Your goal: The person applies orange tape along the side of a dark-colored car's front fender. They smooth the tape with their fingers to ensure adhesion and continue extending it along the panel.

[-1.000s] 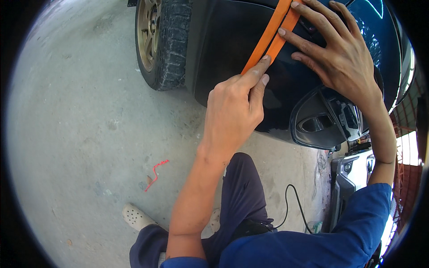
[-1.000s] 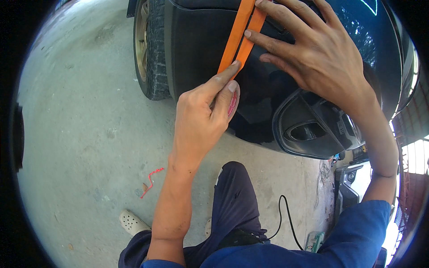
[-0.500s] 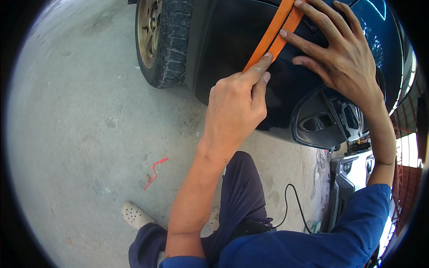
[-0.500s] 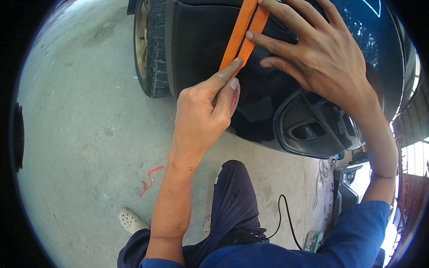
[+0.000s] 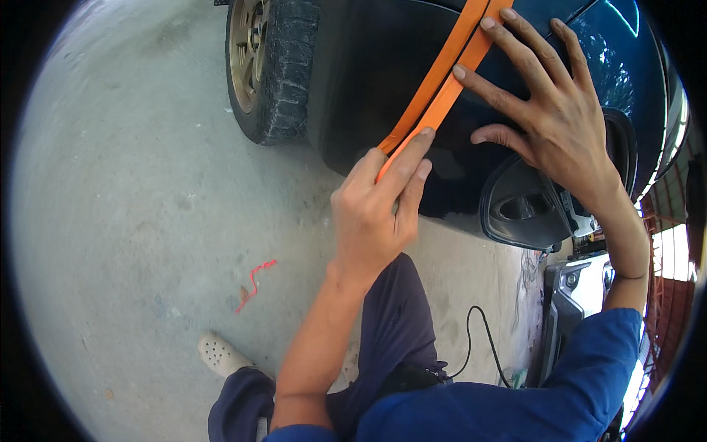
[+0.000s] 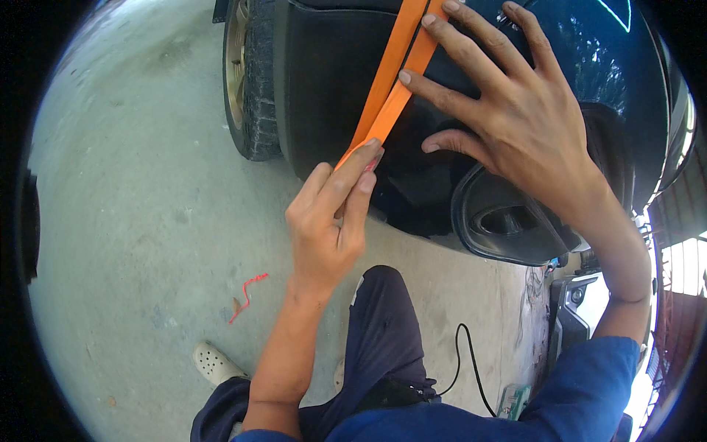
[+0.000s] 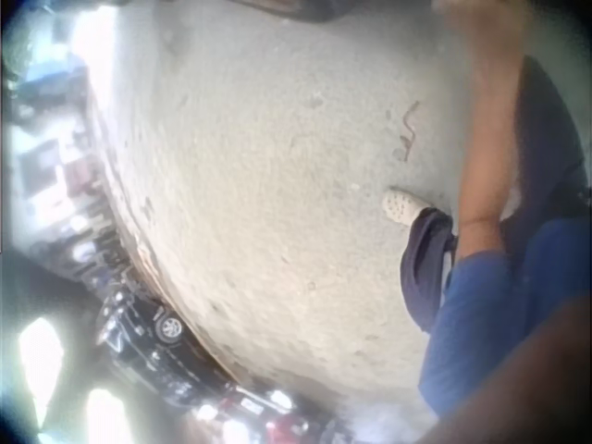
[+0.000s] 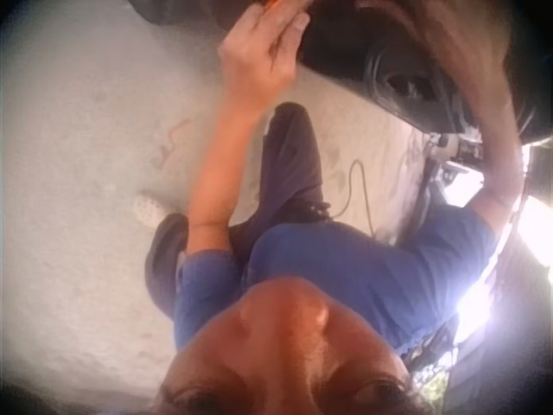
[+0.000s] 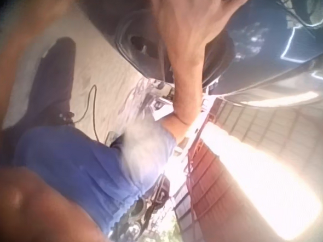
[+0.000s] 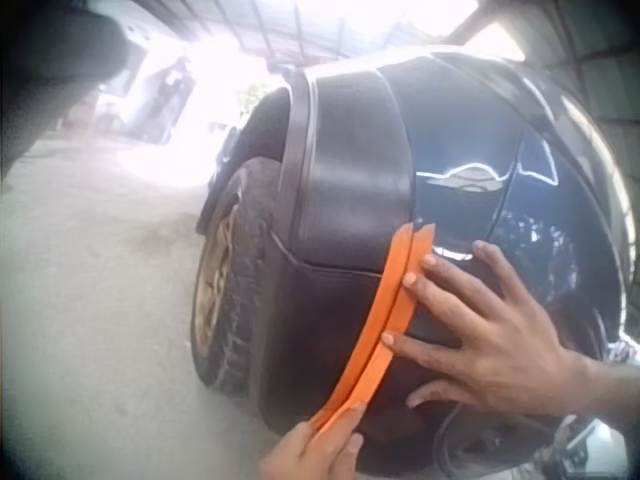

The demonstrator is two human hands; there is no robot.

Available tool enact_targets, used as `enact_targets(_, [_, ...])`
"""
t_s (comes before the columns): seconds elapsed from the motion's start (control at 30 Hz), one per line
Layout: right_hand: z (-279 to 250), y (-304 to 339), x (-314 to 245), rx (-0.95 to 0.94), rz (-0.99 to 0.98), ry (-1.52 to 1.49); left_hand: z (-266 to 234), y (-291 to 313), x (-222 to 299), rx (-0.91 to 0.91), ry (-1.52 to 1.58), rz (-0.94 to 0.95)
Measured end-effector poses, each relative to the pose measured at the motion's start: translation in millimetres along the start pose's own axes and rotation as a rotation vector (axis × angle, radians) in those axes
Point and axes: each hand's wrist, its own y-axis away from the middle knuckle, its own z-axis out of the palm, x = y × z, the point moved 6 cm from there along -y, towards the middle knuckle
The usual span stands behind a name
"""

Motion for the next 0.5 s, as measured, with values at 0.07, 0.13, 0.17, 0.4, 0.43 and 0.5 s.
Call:
enact_targets(0.07, [-8.3,-8.5,-2.8,-0.125,-0.038,0.057,2.7,2.4,-4.3,-0.049,-0.093,-0.043])
enact_targets(0.13, [-11.3,-9.1,-3.1,-0.327,-0.097,0.137,4.7,0.7,-7.7,-0.108,-0.144,-0.101])
enact_targets(0.17, [-12.9,-7.1,-1.6,-0.390,-0.119,0.164,5.4,0.2,-9.3,-0.150,-0.146,-0.150])
enact_targets(0.4, [-6.6,-2.1,-1.4,-0.173,-0.070,-0.029,10.3,-12.6,-20.1,-0.219,0.168,-0.345])
enact_targets(0.43, [-7.3,-2.4,-1.9,-0.156,-0.073,-0.018,10.9,-12.8,-20.6,-0.222,0.189,-0.350])
enact_targets(0.5, [-7.6,-2.9,-1.4,-0.224,-0.087,0.008,11.4,-13.2,-21.3,-0.210,0.211,-0.342])
